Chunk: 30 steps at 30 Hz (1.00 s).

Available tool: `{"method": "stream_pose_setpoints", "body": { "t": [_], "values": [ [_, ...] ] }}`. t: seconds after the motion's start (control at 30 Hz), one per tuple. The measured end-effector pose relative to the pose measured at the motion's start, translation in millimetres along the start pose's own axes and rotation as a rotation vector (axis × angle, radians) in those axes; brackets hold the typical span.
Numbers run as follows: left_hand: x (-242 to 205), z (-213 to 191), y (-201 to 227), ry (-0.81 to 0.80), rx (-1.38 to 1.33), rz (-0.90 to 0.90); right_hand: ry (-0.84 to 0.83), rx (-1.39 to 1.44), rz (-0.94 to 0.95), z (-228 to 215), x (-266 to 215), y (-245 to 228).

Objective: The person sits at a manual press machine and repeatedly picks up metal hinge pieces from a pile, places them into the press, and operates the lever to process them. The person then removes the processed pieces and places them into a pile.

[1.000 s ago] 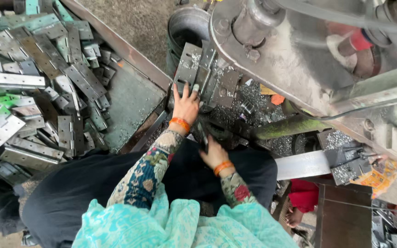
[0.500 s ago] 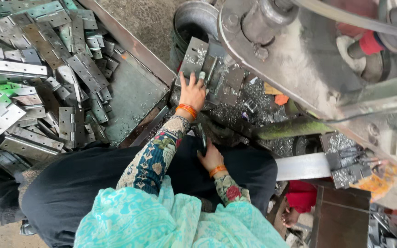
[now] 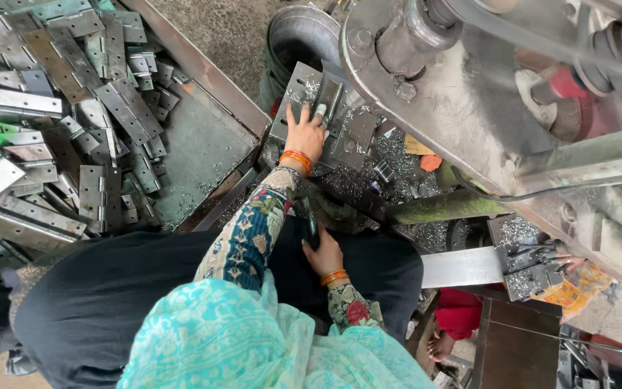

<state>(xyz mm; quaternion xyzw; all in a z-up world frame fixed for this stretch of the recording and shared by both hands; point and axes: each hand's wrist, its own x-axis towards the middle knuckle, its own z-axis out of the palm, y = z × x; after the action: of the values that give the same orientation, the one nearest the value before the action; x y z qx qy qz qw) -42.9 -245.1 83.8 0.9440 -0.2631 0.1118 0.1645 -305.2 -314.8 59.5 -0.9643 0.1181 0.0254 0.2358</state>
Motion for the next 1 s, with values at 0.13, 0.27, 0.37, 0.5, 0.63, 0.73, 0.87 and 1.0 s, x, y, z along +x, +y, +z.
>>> {"method": "stream_pose_setpoints", "body": {
  "t": [0.13, 0.27, 0.37, 0.5, 0.63, 0.73, 0.87, 1.0],
  "values": [
    [-23, -3, 3, -0.015, 0.114, 0.039, -0.147, -0.06, 0.146, 13, -5, 11],
    [-15, -13, -8, -0.054, 0.106, 0.013, -0.175, -0.15, 0.042, -27, 30, -2],
    [-16, -10, -3, -0.143, 0.128, -0.017, -0.213, -0.271, 0.03, -50, 35, -6],
    [15, -18, -4, -0.146, 0.143, -0.037, -0.147, -0.27, -0.048, -37, 41, -3],
    [14, -15, -3, -0.145, 0.163, -0.005, 0.06, 0.044, -0.08, 17, 0, 24],
    [11, -20, -17, -0.168, 0.2, -0.001, 0.037, 0.01, -0.031, 42, -3, 27],
    [15, -20, -6, -0.158, 0.175, 0.004, -0.11, -0.038, 0.051, 13, 10, 22],
    [3, -21, -4, -0.11, 0.244, 0.04, -0.227, -0.136, 0.071, -32, 28, -6]
  ]
}}
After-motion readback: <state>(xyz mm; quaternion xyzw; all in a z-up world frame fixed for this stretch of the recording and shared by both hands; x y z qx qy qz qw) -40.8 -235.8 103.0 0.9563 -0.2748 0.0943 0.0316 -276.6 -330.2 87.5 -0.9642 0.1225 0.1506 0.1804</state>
